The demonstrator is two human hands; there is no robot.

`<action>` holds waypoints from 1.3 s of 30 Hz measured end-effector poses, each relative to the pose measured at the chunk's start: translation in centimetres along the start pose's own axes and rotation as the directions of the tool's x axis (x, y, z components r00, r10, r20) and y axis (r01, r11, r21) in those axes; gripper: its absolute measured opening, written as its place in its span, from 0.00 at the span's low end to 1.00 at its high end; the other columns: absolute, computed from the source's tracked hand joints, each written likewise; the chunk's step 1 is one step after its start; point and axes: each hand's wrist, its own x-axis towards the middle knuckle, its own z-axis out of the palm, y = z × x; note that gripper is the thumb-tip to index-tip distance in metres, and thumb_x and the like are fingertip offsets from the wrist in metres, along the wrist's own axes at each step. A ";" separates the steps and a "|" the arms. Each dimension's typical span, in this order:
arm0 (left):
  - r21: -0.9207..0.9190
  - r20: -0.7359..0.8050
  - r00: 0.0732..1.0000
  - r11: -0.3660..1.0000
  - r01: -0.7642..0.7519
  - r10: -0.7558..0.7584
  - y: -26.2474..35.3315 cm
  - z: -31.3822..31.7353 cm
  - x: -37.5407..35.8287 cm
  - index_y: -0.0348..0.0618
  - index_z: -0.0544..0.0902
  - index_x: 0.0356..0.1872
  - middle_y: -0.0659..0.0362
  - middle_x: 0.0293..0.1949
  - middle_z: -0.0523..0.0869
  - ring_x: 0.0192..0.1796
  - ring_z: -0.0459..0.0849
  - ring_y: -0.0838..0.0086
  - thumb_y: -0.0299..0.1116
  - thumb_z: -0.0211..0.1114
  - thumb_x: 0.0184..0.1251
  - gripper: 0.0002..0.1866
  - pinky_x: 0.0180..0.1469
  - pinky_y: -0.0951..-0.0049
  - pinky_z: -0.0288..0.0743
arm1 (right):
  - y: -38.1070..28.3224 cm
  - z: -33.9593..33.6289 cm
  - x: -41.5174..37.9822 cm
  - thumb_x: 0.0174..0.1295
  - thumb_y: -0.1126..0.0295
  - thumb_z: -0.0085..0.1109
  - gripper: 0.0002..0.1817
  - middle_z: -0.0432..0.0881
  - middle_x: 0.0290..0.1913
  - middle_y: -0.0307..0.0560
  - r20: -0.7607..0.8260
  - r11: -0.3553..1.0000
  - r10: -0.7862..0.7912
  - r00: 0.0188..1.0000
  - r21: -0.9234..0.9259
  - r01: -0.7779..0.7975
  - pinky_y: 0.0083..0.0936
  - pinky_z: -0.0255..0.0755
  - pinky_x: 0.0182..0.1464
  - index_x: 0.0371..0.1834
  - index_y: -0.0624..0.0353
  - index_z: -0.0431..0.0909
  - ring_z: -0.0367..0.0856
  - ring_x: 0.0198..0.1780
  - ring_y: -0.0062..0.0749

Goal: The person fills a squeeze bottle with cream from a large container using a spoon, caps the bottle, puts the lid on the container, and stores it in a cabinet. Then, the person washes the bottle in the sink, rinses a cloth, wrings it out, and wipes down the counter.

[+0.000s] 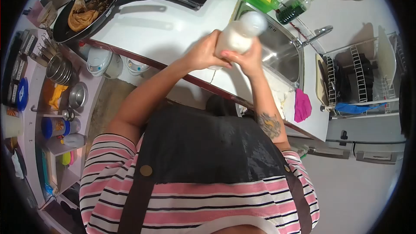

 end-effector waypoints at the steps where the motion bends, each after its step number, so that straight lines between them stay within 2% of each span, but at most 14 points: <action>1: -0.009 0.025 0.998 0.998 0.061 -0.060 0.4 0.0 -0.1 0.33 0.68 0.47 0.44 0.41 0.79 0.46 0.79 0.55 0.43 0.80 0.29 0.42 0.47 0.64 0.72 | 1.1 0.1 -0.4 0.34 0.67 0.77 0.38 0.77 0.43 0.45 -0.063 0.998 0.042 0.997 0.059 -0.038 0.25 0.71 0.47 0.51 0.63 0.66 0.76 0.44 0.28; 3: 0.101 0.130 0.983 0.988 0.116 -0.129 1.3 -1.1 0.8 0.34 0.67 0.49 0.45 0.47 0.77 0.50 0.77 0.60 0.44 0.77 0.38 0.39 0.51 0.66 0.70 | 1.5 -1.2 0.6 0.39 0.65 0.74 0.37 0.77 0.44 0.48 -0.068 0.992 0.082 0.994 0.096 -0.076 0.28 0.71 0.50 0.53 0.64 0.65 0.77 0.46 0.33; 6: -0.513 0.340 0.939 0.826 0.233 -0.054 2.5 -2.4 1.0 0.33 0.61 0.62 0.49 0.55 0.72 0.58 0.70 0.70 0.56 0.62 0.56 0.41 0.59 0.71 0.63 | 1.2 -2.6 1.0 0.48 0.55 0.65 0.37 0.75 0.48 0.61 0.077 0.727 0.162 0.984 0.665 -0.171 0.42 0.71 0.54 0.56 0.66 0.63 0.75 0.51 0.51; 7: -0.339 0.434 0.899 0.915 0.220 -0.055 4.1 -4.0 1.1 0.34 0.54 0.65 0.49 0.59 0.68 0.63 0.65 0.67 0.70 0.43 0.54 0.49 0.65 0.69 0.54 | 0.5 -2.4 1.1 0.48 0.50 0.65 0.39 0.74 0.48 0.64 0.062 0.585 0.197 0.978 0.794 -0.168 0.47 0.71 0.54 0.56 0.65 0.63 0.73 0.52 0.56; 12: -0.586 0.449 0.893 0.760 0.281 0.016 6.6 -4.8 0.9 0.35 0.55 0.65 0.49 0.56 0.70 0.61 0.68 0.67 0.74 0.37 0.50 0.53 0.64 0.66 0.58 | 1.2 -3.0 2.2 0.49 0.46 0.62 0.39 0.72 0.50 0.65 0.103 0.331 0.106 0.989 0.934 -0.133 0.53 0.68 0.55 0.57 0.63 0.63 0.71 0.53 0.61; 16: -0.590 0.477 0.879 0.734 0.336 -0.019 6.9 -4.5 1.1 0.34 0.55 0.65 0.50 0.56 0.70 0.59 0.69 0.65 0.69 0.53 0.52 0.51 0.62 0.67 0.60 | 0.9 -3.0 2.2 0.49 0.49 0.64 0.38 0.73 0.50 0.64 0.041 0.374 0.147 0.988 0.923 -0.094 0.53 0.68 0.55 0.56 0.64 0.63 0.71 0.53 0.62; 18: -0.159 0.369 0.929 0.984 0.083 -0.019 8.1 -3.8 0.3 0.31 0.59 0.61 0.46 0.50 0.74 0.54 0.73 0.63 0.57 0.70 0.45 0.50 0.57 0.68 0.66 | 0.3 -2.9 2.0 0.48 0.51 0.66 0.40 0.72 0.53 0.60 -0.015 0.566 0.195 0.981 0.818 -0.100 0.55 0.65 0.57 0.59 0.61 0.61 0.68 0.57 0.62; 19: -0.157 0.373 0.928 0.984 0.085 -0.021 8.1 -3.0 0.0 0.31 0.59 0.61 0.46 0.50 0.74 0.54 0.73 0.63 0.57 0.70 0.45 0.50 0.57 0.68 0.66 | 0.2 -2.8 1.9 0.48 0.51 0.66 0.40 0.72 0.53 0.60 -0.019 0.564 0.195 0.981 0.820 -0.096 0.55 0.65 0.57 0.59 0.61 0.61 0.68 0.57 0.62; 21: 0.265 0.013 0.996 0.961 0.079 -0.086 7.5 -1.0 -1.0 0.30 0.60 0.60 0.44 0.54 0.71 0.56 0.72 0.60 0.40 0.77 0.33 0.50 0.58 0.67 0.65 | -0.1 -2.6 1.6 0.44 0.55 0.70 0.41 0.72 0.52 0.58 0.009 0.594 0.201 0.980 0.794 -0.129 0.55 0.64 0.58 0.60 0.61 0.60 0.68 0.57 0.62; 22: 0.307 -0.113 0.987 0.941 0.144 -0.114 7.5 -0.4 -1.5 0.29 0.63 0.57 0.43 0.49 0.74 0.53 0.74 0.61 0.41 0.78 0.33 0.47 0.55 0.67 0.68 | 0.0 -2.7 1.5 0.44 0.55 0.70 0.41 0.72 0.52 0.58 0.007 0.592 0.201 0.980 0.795 -0.127 0.55 0.64 0.58 0.60 0.61 0.60 0.68 0.57 0.62; 31: 0.167 -0.143 0.990 0.986 0.015 0.009 6.7 0.5 -0.9 0.31 0.70 0.47 0.49 0.40 0.80 0.42 0.80 0.66 0.40 0.79 0.34 0.38 0.46 0.69 0.73 | -2.7 -1.2 -0.2 0.41 0.65 0.72 0.36 0.75 0.46 0.55 -0.005 0.711 0.071 0.997 0.702 -0.047 0.41 0.74 0.52 0.53 0.64 0.65 0.76 0.51 0.48; 35: 0.155 -0.129 0.991 0.988 -0.026 0.047 4.7 0.9 -1.6 0.32 0.70 0.46 0.50 0.39 0.80 0.42 0.79 0.68 0.37 0.79 0.34 0.37 0.46 0.70 0.73 | -2.1 -0.6 -1.2 0.36 0.72 0.73 0.32 0.77 0.39 0.45 -0.147 0.939 0.079 0.986 0.343 -0.024 0.28 0.75 0.44 0.48 0.64 0.69 0.78 0.40 0.32; 37: 0.103 -0.017 0.995 0.990 0.099 -0.097 0.8 1.2 -2.1 0.34 0.70 0.43 0.45 0.41 0.78 0.42 0.80 0.55 0.41 0.79 0.29 0.38 0.43 0.64 0.73 | 1.8 -0.3 -1.6 0.35 0.69 0.75 0.34 0.77 0.39 0.43 -0.113 0.997 0.077 0.991 0.023 -0.075 0.27 0.74 0.44 0.48 0.64 0.69 0.78 0.40 0.30; 39: 0.073 -0.022 0.996 0.993 0.088 -0.087 0.0 1.8 -2.6 0.35 0.71 0.43 0.45 0.40 0.79 0.42 0.80 0.56 0.41 0.79 0.29 0.37 0.43 0.64 0.73 | 2.1 0.4 -1.6 0.34 0.67 0.77 0.37 0.77 0.40 0.43 -0.110 0.985 0.130 0.985 0.124 -0.116 0.26 0.73 0.44 0.49 0.63 0.68 0.77 0.41 0.29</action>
